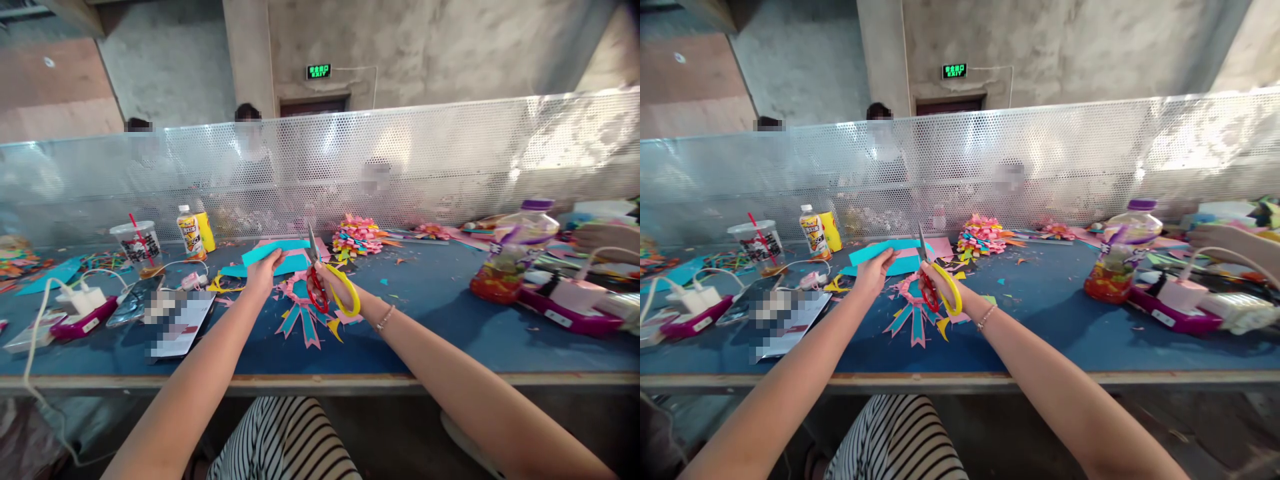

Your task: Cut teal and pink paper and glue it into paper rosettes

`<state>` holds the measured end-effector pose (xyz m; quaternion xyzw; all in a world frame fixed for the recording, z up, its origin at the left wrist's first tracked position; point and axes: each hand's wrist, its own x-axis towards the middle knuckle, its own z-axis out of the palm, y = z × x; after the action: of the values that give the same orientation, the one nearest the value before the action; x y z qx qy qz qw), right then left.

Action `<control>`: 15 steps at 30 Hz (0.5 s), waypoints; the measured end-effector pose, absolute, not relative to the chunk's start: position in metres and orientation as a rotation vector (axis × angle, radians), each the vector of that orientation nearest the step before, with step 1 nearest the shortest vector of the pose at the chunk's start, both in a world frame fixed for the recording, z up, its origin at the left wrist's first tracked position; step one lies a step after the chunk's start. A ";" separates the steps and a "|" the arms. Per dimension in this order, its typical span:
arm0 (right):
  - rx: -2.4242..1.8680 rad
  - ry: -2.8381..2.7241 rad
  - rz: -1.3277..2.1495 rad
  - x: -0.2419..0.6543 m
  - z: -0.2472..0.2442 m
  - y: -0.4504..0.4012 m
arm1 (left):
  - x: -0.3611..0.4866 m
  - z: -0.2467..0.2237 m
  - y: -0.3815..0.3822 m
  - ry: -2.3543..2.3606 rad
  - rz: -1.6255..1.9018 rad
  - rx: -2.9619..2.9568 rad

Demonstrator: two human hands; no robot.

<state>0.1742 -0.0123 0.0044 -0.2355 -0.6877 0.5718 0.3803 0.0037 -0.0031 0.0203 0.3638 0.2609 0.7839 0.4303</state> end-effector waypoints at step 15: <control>-0.617 -1.790 1.409 0.173 -0.001 -0.004 | 0.006 0.021 -0.007 0.730 1.933 1.009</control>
<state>0.1727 -0.0039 -0.0013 -0.2416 -0.7013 0.5519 0.3809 0.0064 -0.0068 0.0209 0.4003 0.2899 0.7673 0.4086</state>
